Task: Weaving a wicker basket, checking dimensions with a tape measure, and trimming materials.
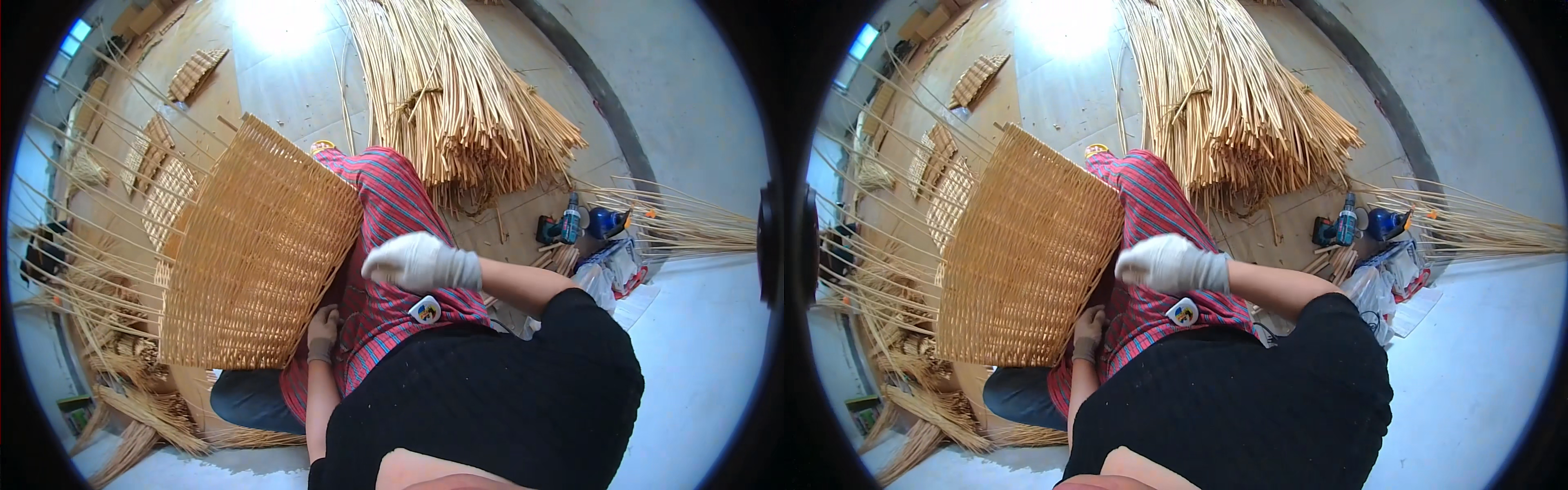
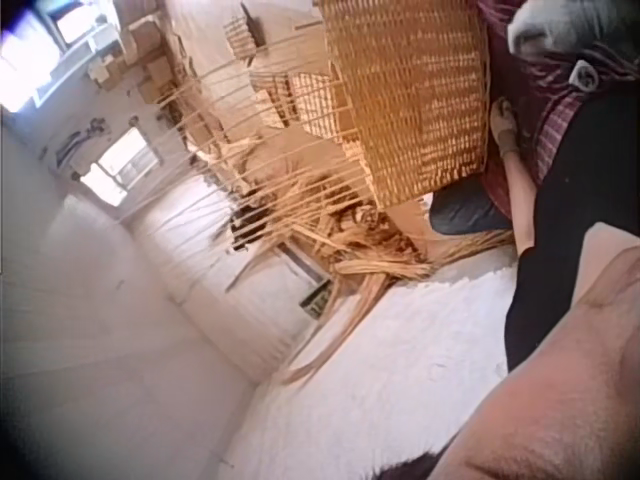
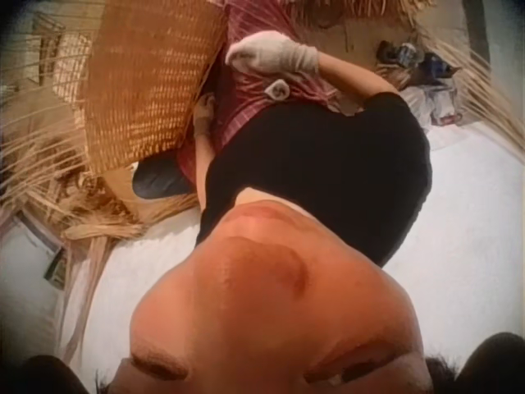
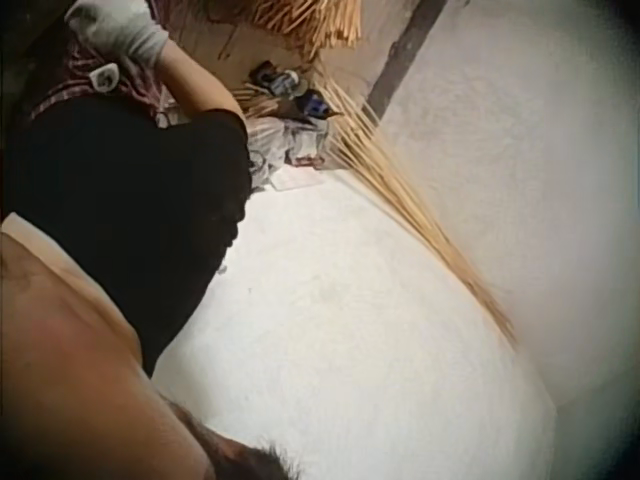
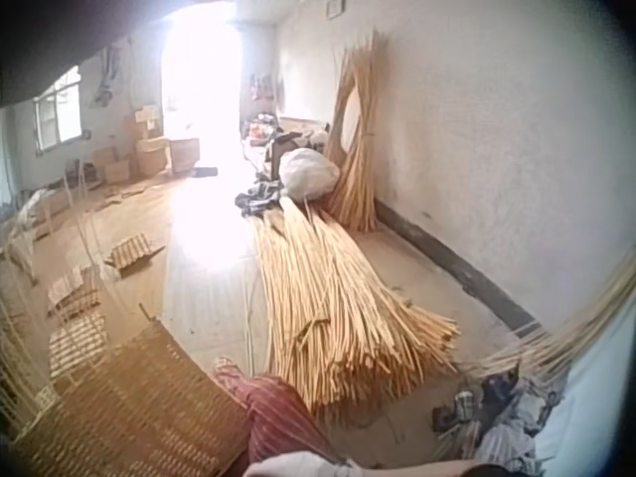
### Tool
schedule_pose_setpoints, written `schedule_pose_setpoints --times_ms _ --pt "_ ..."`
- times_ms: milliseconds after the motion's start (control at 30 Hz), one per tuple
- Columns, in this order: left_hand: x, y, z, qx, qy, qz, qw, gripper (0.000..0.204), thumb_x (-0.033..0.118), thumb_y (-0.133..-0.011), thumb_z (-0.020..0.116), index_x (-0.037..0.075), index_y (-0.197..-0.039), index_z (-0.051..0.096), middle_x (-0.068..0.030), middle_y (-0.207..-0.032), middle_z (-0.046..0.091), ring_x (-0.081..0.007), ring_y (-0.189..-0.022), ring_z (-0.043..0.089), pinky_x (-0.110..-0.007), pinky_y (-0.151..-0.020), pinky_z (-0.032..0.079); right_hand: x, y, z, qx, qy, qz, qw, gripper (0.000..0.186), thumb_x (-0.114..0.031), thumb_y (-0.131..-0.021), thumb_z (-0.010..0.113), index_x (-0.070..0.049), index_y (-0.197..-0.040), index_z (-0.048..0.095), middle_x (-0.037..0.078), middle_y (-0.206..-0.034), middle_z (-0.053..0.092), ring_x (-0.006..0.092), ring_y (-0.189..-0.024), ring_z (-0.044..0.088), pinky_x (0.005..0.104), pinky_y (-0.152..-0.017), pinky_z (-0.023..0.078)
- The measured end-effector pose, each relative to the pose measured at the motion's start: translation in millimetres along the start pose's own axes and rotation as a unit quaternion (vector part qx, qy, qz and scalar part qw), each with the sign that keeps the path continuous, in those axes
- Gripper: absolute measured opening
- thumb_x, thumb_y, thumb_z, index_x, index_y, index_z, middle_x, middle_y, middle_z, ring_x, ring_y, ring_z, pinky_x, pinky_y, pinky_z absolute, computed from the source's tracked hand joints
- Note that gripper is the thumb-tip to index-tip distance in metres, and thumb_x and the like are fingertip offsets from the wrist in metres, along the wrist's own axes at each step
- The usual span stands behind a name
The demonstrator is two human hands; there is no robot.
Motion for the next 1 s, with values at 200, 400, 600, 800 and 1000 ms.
schedule_pose_setpoints --times_ms 200,400,600,800,1000 --pt "25 10 8 0.043 -0.126 0.079 0.988 0.031 0.024 -0.095 0.059 0.01 -0.122 0.067 -0.0144 -0.11 0.071 -0.0271 -0.104 0.068 -0.036 -0.09 0.052 120 -45 -72 0.365 -0.284 0.154 0.873 0.034 -0.012 -0.099 0.06 -0.009 -0.132 0.056 0.008 -0.106 0.068 0.0182 -0.093 0.064 0.0297 -0.087 0.054" --pt "53 24 11 0.085 -0.045 0.125 0.987 0.031 0.026 -0.095 0.059 0.01 -0.122 0.067 -0.0158 -0.116 0.069 -0.0316 -0.11 0.066 -0.039 -0.095 0.05 269 -120 -116 0.391 -0.595 0.332 0.619 0.046 -0.033 -0.102 0.052 -0.002 -0.134 0.048 0.019 -0.108 0.07 0.03 -0.096 0.067 0.0415 -0.091 0.053" --pt "113 54 -18 0.163 0.016 0.176 0.971 0.031 0.024 -0.096 0.06 0.007 -0.12 0.067 -0.0143 -0.115 0.071 -0.0279 -0.108 0.068 -0.036 -0.095 0.051 131 -162 -129 0.258 -0.756 -0.004 0.602 0.014 -0.016 -0.104 0.048 -0.008 -0.098 0.058 -0.001 -0.082 0.061 0.0071 -0.066 0.057 0.0213 -0.057 0.047" --pt "198 73 -50 0.133 0.4 0.33 0.845 0.056 0.022 -0.097 0.062 0.011 -0.148 0.041 -0.011 -0.115 0.067 -0.0168 -0.09 0.066 -0.027 -0.08 0.055 -129 -80 77 -0.23 -0.663 -0.037 0.711 0.036 -0.026 -0.105 0.044 0.0 -0.129 0.053 0.016 -0.123 0.062 0.0199 -0.098 0.066 0.0303 -0.075 0.056" --pt "182 113 -98 0.248 0.21 0.541 0.776 0.02 0.015 -0.097 0.06 0.005 -0.113 0.065 -0.015 -0.115 0.066 -0.0256 -0.105 0.064 -0.036 -0.094 0.05 -146 -70 101 -0.43 -0.512 0.032 0.743 0.052 -0.037 -0.108 0.038 0.001 -0.142 0.044 0.016 -0.118 0.068 0.0184 -0.076 0.071 0.0264 -0.06 0.055"
Point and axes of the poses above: each hand's wrist, its own y-axis away from the middle knuckle, its own z-axis out of the palm, x = y × z, the point moved 1 cm from there along -y, towards the middle knuckle
